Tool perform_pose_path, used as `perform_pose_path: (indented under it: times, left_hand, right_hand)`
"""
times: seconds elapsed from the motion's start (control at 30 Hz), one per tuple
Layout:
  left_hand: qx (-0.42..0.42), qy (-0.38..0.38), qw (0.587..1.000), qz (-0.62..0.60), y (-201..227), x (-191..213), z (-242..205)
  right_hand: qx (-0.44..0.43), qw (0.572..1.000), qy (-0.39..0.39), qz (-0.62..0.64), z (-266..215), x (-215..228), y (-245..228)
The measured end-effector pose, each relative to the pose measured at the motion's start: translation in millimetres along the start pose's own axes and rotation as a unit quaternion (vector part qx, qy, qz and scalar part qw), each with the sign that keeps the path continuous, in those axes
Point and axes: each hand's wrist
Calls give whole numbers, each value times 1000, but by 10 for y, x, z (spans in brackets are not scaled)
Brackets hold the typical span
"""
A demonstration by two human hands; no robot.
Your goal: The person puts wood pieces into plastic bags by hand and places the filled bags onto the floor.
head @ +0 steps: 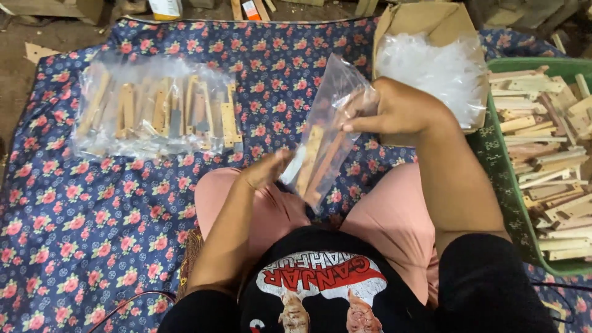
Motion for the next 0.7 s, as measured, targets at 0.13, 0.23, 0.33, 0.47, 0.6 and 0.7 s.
perform_pose_path:
  times: [0.13, 0.23, 0.33, 0.47, 0.6, 0.7]
  left_hand:
    - [-23, -53, 993, -100, 310, -418, -301]
    - [-10, -34, 999, -26, 557, -663, -467]
    - [14, -8, 996, 82, 586, -690, -547]
    - [20, -43, 994, 99, 576, -665, -598]
    - [35, -7, 983, 180, 488, -983, -497]
    - [58, -21, 992, 108, 438, -1109, -528]
  right_hand:
    - [45, 999, -10, 15, 204, 99, 127]
    - [20, 999, 36, 27, 275, 108, 400]
    - [-9, 992, 99, 71, 260, 118, 668]
    - [-39, 981, 125, 145, 288, 58, 837]
    - [-7, 994, 97, 38, 378, -62, 576]
    - [-10, 991, 129, -31, 371, 55, 737]
Point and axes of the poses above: each hand's wrist, its own z-axis towards the middle knuckle, its own x-axis out of the back of the hand, y = z × x
